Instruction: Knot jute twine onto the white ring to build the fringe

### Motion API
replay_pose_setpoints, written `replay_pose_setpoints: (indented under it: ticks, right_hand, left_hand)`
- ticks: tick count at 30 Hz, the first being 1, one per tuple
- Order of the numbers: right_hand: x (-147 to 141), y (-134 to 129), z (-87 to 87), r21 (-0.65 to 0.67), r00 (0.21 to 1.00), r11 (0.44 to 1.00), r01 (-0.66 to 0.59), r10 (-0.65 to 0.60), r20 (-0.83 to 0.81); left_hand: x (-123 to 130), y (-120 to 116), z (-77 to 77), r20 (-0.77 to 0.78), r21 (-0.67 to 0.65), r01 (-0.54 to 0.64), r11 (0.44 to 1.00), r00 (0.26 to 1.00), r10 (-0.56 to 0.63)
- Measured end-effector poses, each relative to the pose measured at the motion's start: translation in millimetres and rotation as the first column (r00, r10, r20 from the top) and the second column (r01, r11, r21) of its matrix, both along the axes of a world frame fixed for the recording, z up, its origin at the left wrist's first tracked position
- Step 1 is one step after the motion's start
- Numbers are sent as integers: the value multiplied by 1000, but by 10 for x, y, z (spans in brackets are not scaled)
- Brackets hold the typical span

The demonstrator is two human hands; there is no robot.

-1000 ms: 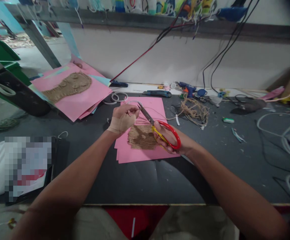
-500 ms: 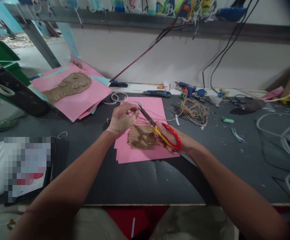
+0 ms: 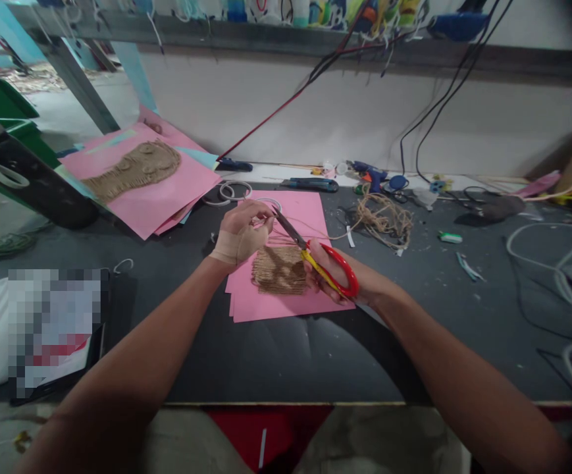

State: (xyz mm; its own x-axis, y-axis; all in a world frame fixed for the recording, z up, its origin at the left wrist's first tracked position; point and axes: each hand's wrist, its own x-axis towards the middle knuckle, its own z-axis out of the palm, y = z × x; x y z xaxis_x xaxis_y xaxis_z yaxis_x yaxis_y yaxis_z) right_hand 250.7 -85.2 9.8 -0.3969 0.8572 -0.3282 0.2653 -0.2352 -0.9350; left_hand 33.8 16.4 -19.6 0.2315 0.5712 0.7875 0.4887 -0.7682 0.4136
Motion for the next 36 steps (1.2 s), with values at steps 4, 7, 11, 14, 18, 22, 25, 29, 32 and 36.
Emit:
replay_pose_setpoints:
  ticks: [4,7,11,14,18,22,25,29,32,36]
  right_hand:
    - [-4,-10,9,-20,999,1000,-12,11,-37]
    - [-8,-14,20,-24,999,1000,-17,16,-48]
    - [-9,-11,12,-7,999,1000,-6,6,-35]
    - [-12,-8,13,8,1000,1000,-2,2,-9]
    - [-17,-11,42,23,999,1000,-4,3,32]
    - [-16,-13,55,18,999,1000,-5,4,40]
    - [-10,-9,45,20,999,1000,1,-2,53]
    - [-11,-6,39,19,998,1000,0,-2,70]
    - [-26,-13,54,9,997,1000,11,-12,73]
    - [-45,-24,79,-13,997,1000,21,-20,74]
  left_hand:
    - [-1,10,-13,-1,-13,6,1000,1000,-6]
    - [-2,13,-15,4,-17,12,1000,1000,-12]
    - [-3,3,-5,-15,-32,19,999,1000,-20]
    - [2,-7,4,-24,-43,13,999,1000,-14]
    - [8,-16,10,-27,-57,4,998,1000,-6]
    - [7,-17,11,-26,-57,4,998,1000,-6]
    - [7,-18,11,-20,-59,3,998,1000,-4]
    - [10,-21,18,-8,-38,11,999,1000,-11]
    - [12,-24,24,-13,-27,15,1000,1000,-15]
    - [13,-22,27,-21,-31,4,1000,1000,-5]
